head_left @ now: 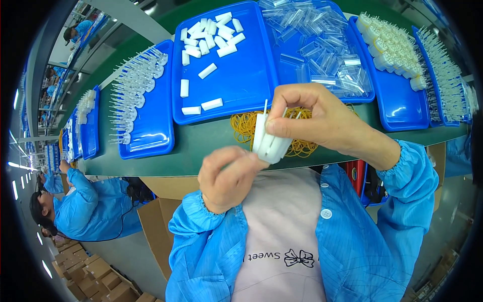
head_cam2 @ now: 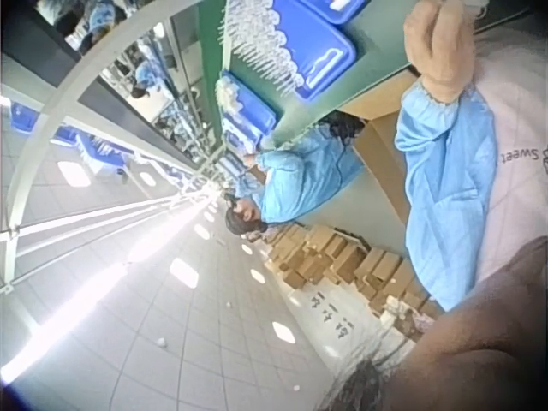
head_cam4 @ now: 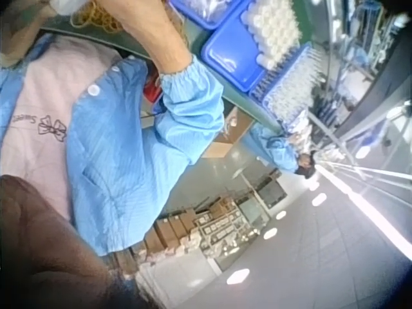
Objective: The person assembles components by mounting white blocks onto the prongs of a base, sliding clear plastic covers over them, securing the assembled unit with a rubber band, and placing it onto a tray.
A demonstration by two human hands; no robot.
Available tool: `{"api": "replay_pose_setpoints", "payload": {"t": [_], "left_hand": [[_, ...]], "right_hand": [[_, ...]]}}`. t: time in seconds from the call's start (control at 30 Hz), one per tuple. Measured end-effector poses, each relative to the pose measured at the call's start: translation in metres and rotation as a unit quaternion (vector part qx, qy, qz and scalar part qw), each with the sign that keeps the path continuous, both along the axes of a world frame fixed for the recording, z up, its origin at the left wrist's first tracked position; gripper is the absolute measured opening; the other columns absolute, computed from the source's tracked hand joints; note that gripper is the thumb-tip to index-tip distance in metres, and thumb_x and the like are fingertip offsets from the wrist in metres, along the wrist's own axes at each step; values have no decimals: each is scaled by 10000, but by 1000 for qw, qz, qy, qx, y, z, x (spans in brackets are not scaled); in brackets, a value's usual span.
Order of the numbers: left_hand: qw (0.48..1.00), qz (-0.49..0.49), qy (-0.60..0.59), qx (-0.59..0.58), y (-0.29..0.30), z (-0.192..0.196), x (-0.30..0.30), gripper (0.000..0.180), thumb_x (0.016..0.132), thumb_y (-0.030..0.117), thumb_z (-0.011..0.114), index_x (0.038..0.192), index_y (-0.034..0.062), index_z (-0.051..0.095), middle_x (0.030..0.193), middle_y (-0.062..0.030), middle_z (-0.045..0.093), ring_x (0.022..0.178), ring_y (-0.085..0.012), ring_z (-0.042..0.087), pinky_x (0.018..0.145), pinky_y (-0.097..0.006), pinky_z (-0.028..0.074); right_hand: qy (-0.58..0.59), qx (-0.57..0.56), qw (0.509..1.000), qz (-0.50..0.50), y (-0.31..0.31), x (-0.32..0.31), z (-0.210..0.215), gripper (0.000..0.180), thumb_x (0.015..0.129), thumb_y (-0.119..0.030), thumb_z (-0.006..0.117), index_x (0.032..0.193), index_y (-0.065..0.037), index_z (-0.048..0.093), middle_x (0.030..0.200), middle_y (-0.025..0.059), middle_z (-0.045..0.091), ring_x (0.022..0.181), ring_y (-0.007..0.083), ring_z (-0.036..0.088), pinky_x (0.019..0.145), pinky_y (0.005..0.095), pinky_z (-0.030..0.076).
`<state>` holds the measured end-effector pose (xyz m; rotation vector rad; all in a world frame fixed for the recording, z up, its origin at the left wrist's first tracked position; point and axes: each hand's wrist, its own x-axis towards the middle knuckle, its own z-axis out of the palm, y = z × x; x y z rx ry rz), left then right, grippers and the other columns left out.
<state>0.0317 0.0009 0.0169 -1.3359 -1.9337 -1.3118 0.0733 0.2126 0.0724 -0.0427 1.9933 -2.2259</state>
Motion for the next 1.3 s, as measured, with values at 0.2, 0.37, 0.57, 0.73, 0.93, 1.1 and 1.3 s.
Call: {"api": "replay_pose_setpoints", "payload": {"t": [0.2, 0.37, 0.57, 0.73, 0.93, 1.1, 1.3], "left_hand": [[971, -44, -237, 6, 20, 0, -16, 520, 643, 76, 822, 1098, 40, 574, 1035, -103, 514, 792, -173, 571, 684, -287, 516], [974, 16, -225, -6, 40, -9, -22, 374, 674, 55, 779, 1008, 32, 612, 991, -80, 553, 814, -157, 575, 658, -265, 503], [931, -14, -361, 51, 31, -21, -31, 295, 787, 75, 719, 1057, -3, 629, 999, -75, 578, 842, -137, 617, 684, -243, 510], [834, -103, -522, 146, 31, -25, -32, 270, 904, 108, 612, 1138, -22, 580, 1085, -71, 607, 993, -160, 617, 820, -274, 503], [717, -135, -653, 203, 32, -22, -31, 373, 949, 231, 569, 1233, -8, 534, 1143, -97, 625, 1029, -155, 602, 885, -305, 475], [716, -135, -652, 209, 35, -24, -29, 384, 952, 243, 568, 1239, -9, 533, 1139, -93, 625, 1028, -151, 599, 878, -300, 476], [761, -142, -603, 194, 35, -26, -24, 352, 944, 197, 584, 1216, -23, 544, 1142, -89, 610, 1042, -150, 586, 898, -294, 465]], "right_hand": [[81, 128, 984, -98, 0, -7, -9, 142, 841, -170, 678, 809, -48, 612, 828, 11, 611, 821, 68, 550, 759, 255, 436], [136, 254, 947, -142, -11, -14, -18, 155, 806, -155, 707, 820, -39, 605, 854, 12, 608, 818, 92, 557, 752, 259, 442], [160, 233, 950, -132, 25, -38, -24, 155, 829, -156, 680, 940, -55, 644, 859, 12, 626, 838, 118, 577, 788, 285, 461], [170, 584, 783, -129, 80, -49, -41, 138, 769, -118, 684, 906, -124, 669, 857, 36, 657, 865, 228, 566, 789, 374, 426], [217, 669, 711, -8, 74, -46, -55, 159, 728, -83, 694, 876, -142, 684, 890, 43, 631, 943, 264, 562, 800, 390, 424], [199, 691, 692, 55, 75, -45, -60, 265, 695, -53, 696, 947, -130, 662, 1016, 37, 599, 983, 258, 537, 827, 390, 432], [283, 720, 632, 50, 70, -53, -66, 181, 735, -85, 660, 913, -97, 630, 967, 55, 576, 973, 259, 547, 810, 384, 432]]}}
